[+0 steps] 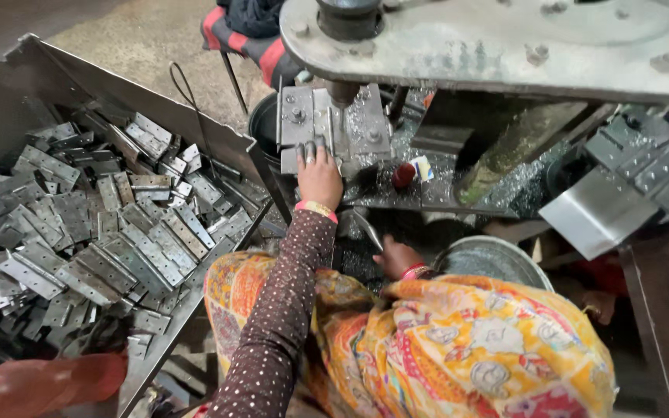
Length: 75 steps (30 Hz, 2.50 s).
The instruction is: The person places small metal brackets into a press machine one by one, activates the machine using a lever, and then gathers the processed parts into a container.
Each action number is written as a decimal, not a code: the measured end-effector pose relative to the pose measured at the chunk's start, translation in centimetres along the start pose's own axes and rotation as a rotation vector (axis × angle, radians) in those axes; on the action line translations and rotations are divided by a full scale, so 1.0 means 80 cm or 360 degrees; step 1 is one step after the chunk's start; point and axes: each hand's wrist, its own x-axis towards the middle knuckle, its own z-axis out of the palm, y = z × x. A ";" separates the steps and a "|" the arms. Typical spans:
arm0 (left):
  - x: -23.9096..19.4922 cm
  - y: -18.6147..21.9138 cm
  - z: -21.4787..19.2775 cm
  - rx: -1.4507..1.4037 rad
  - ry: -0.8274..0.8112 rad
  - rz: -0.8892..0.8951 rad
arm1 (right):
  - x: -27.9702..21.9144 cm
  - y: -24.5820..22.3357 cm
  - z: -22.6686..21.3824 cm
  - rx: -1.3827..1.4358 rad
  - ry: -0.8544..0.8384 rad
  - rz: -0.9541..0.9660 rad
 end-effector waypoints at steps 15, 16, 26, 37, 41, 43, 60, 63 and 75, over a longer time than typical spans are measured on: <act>0.037 -0.007 0.017 -0.0045 0.0032 0.0066 | 0.004 0.010 0.018 0.0105 0.0251 -0.0046; 0.022 -0.004 0.020 -0.0036 0.0032 0.0076 | -0.008 0.008 0.020 0.0084 0.0206 -0.0025; 0.082 -0.029 0.050 -0.0152 -0.0079 -0.0043 | 0.005 -0.008 -0.022 0.0084 0.0259 -0.0066; 0.085 -0.038 0.070 -0.0156 0.0006 0.0044 | -0.004 -0.021 -0.068 -0.0137 0.0089 -0.0040; 0.087 -0.046 0.054 -0.0153 0.0322 0.0071 | -0.009 -0.039 -0.088 -0.0141 0.0063 -0.0013; 0.088 -0.045 0.048 -0.0207 0.0216 0.0098 | -0.014 -0.041 -0.089 -0.0123 0.0043 -0.0018; 0.076 -0.042 0.035 -0.0026 0.0172 0.0170 | -0.011 -0.010 -0.022 0.0008 0.0099 -0.0032; 0.082 -0.041 0.039 0.0011 0.0234 0.0191 | 0.001 -0.014 -0.058 -0.0055 0.0064 -0.0051; 0.072 -0.052 0.056 -0.0469 0.0018 0.0105 | 0.001 0.044 0.027 -0.0026 0.0235 -0.0088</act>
